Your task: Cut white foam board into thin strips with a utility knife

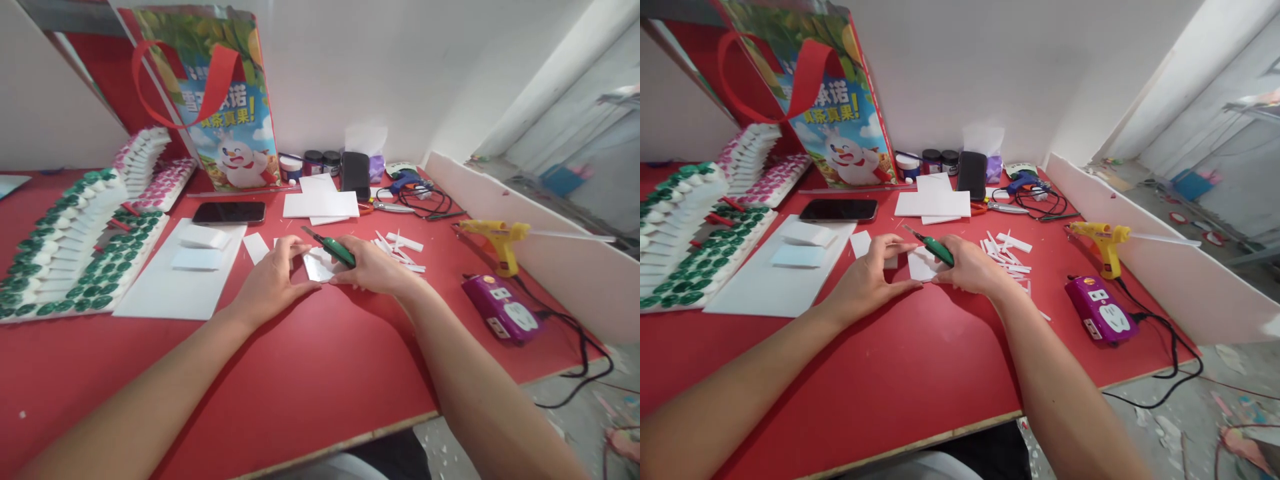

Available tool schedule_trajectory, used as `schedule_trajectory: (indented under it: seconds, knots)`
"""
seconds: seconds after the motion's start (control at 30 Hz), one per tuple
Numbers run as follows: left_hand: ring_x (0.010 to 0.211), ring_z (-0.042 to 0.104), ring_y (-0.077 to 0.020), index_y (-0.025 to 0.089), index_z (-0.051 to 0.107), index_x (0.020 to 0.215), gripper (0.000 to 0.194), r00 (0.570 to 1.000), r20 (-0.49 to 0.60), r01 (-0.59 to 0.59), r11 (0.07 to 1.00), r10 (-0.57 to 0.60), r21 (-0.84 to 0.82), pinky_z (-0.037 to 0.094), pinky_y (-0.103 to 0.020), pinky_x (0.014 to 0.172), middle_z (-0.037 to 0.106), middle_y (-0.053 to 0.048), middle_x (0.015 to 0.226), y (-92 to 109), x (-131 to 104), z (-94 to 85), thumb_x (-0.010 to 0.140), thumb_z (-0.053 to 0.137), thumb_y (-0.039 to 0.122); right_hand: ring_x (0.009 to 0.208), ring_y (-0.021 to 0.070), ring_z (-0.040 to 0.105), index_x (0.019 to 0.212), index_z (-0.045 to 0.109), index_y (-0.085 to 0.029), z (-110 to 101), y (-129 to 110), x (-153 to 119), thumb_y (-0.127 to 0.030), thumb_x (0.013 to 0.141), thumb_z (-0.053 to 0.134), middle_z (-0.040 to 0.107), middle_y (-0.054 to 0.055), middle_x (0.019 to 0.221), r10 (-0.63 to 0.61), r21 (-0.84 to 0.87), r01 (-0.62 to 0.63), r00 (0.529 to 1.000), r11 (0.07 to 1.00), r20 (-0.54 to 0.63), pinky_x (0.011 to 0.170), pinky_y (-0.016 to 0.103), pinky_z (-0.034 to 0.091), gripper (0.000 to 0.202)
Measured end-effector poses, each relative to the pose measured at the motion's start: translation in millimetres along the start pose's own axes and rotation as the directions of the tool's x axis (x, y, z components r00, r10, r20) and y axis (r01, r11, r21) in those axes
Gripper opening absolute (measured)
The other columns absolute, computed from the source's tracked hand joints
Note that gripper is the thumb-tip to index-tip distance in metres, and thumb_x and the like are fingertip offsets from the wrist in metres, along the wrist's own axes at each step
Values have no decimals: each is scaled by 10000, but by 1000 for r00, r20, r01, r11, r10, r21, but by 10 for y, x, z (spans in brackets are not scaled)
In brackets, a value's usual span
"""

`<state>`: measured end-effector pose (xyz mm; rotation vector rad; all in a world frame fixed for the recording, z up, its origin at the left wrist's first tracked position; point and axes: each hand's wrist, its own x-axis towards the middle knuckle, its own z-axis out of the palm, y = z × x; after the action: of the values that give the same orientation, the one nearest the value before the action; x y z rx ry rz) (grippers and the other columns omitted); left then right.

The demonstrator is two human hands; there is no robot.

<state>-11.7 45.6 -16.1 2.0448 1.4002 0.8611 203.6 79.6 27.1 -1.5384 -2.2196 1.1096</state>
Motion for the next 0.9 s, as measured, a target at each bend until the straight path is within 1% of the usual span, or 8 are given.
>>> schedule_trajectory:
  seconds: [0.07,0.13,0.27,0.43,0.53,0.63,0.8,0.9]
  knots:
    - [1214,604,-327,243,413,1172,672,1000,-5,2,1000,-2,9,531,-471,920,648,-144,1266,1,4,3,734,696,666,521,114,584,962,527,-205,-2,-11,-2,-223,731,725,625,-24,775,26,35,-27,1000,999,14,504,233,429,305]
    - [1161,624,-324,235,454,1142,616,1000,-3,-15,998,16,60,523,-477,916,655,-136,1221,1,13,6,763,654,679,508,114,588,960,524,-209,-4,-23,-2,-223,728,729,630,-25,771,41,40,-42,999,998,12,483,230,436,310]
    - [1054,642,-314,218,531,1102,545,998,12,-67,990,66,121,532,-441,839,673,-110,1103,-9,33,15,807,603,671,499,112,592,1006,542,-209,-10,-46,-8,-221,734,733,646,-22,768,76,31,-76,997,997,5,461,223,436,333]
    - [1017,629,-293,214,562,1054,449,991,22,-132,982,130,138,519,-410,817,676,-101,1086,-40,52,6,819,654,585,528,126,606,1120,563,-220,-20,-48,-23,-306,735,767,661,-22,771,77,76,-79,996,994,36,469,226,453,444]
    - [1001,620,-281,205,573,1022,394,982,59,-188,971,181,146,508,-402,814,684,-100,1077,-57,67,-25,835,665,539,521,124,606,1159,563,-222,-15,-18,-8,-263,739,752,667,-20,779,54,64,-55,998,996,28,465,226,456,463]
    - [1007,616,-282,202,581,969,386,977,63,-213,966,206,145,501,-402,828,691,-96,1061,-62,80,-40,821,684,544,491,111,591,1116,574,-206,-13,14,19,-207,734,735,673,-14,789,51,82,-53,998,995,28,469,228,470,415]
    - [983,604,-294,188,588,926,383,980,52,-200,962,193,189,494,-417,818,689,-111,1023,-44,92,-23,816,692,539,480,100,580,1028,586,-201,-40,6,20,-219,736,733,676,-21,785,53,78,-56,998,995,35,469,225,467,328]
    - [992,601,-293,189,589,928,362,978,71,-206,962,196,178,493,-420,827,686,-108,1026,-40,92,-24,828,685,523,486,86,570,1064,590,-200,-45,-27,9,-269,718,767,702,1,892,44,102,-48,998,994,42,474,228,474,395]
